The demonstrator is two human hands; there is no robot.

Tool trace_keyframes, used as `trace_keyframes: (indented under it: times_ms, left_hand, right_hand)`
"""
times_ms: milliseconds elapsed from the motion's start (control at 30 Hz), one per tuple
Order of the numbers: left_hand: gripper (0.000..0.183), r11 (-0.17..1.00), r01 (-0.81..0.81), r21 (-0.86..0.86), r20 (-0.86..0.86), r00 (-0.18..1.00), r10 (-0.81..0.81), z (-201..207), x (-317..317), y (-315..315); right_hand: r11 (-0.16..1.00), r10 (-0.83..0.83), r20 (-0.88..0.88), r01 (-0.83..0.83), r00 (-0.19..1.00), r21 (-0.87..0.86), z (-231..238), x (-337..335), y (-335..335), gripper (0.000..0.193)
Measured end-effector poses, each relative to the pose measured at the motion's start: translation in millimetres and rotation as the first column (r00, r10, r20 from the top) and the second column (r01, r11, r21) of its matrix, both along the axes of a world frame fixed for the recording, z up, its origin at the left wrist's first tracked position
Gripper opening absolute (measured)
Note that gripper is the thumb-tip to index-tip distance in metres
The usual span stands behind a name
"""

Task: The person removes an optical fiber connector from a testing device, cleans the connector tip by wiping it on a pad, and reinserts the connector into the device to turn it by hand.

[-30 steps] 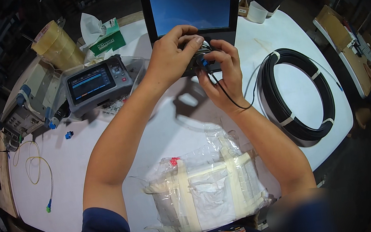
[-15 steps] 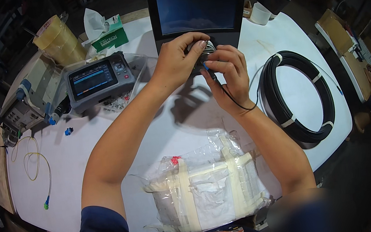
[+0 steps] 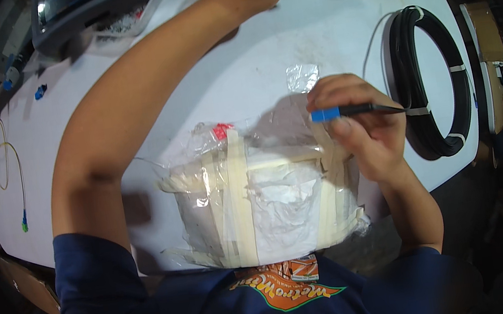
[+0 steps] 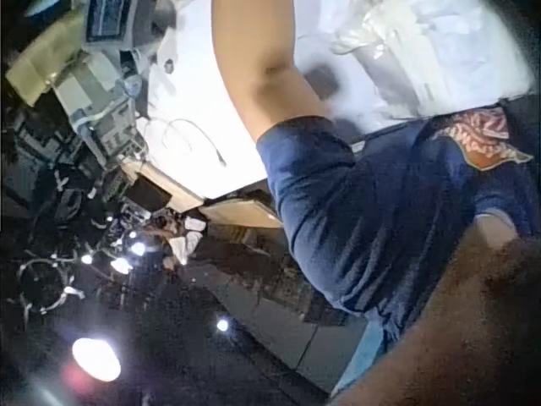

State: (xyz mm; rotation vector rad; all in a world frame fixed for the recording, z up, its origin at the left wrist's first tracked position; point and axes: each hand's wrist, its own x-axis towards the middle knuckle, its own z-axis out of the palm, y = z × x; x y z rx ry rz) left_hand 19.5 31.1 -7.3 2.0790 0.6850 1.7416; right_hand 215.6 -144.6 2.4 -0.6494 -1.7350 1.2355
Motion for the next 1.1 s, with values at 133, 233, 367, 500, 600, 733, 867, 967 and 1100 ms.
trace_keyframes:
  times_ms: [133,233,367,500,600,733,867,967,1100]
  left_hand:
    - [0.033,0.999,0.024,-0.044,0.011,1.000,-0.023,-4.4,-2.0,-4.6]
    - [0.035,0.999,0.011,0.033,0.020,1.000,-0.012,-7.3,-0.2,-1.0]
    - [0.037,1.000,-0.008,-0.026,0.011,1.000,0.008,-8.8,0.7,-5.9]
    - [0.037,0.999,0.031,0.032,0.026,0.999,-0.032,-5.5,0.3,-1.2]
    - [0.037,0.998,0.030,0.060,0.030,0.999,-0.032,-10.1,2.4,3.7]
    - [0.036,0.998,0.029,0.054,0.030,0.999,-0.031,-6.5,1.2,-0.4]
    - [0.037,0.998,-0.005,0.058,0.031,1.000,0.004,-7.4,2.3,-0.9]
    - [0.037,0.998,-0.010,0.054,0.037,0.999,0.008,-8.2,2.1,-0.5]
    - [0.037,0.999,0.001,0.041,0.030,1.000,-0.003,-10.5,6.8,0.7]
  right_hand:
    - [0.988,0.154,0.116,-0.156,0.981,0.003,11.3,3.5,-13.6,0.024]
    - [0.964,0.250,0.159,-0.260,0.955,0.048,15.4,3.7,-12.0,0.022]
    - [0.970,0.190,0.286,-0.224,0.939,0.092,17.8,0.8,-19.6,0.020]
    - [0.929,0.248,0.351,-0.325,0.903,0.179,21.6,-12.7,-25.1,0.020]
    - [0.921,0.233,0.342,-0.320,0.910,0.224,21.1,-17.5,-28.6,0.020]
    - [0.910,0.206,0.394,-0.323,0.896,0.260,16.1,-14.1,-26.7,0.025]
    - [0.907,0.170,0.402,-0.303,0.900,0.293,15.2,-17.8,-29.5,0.023]
    - [0.905,0.145,0.415,-0.290,0.898,0.312,15.4,-19.8,-30.1,0.020]
    - [0.914,0.163,0.420,-0.297,0.893,0.276,16.1,-14.9,-27.8,0.019]
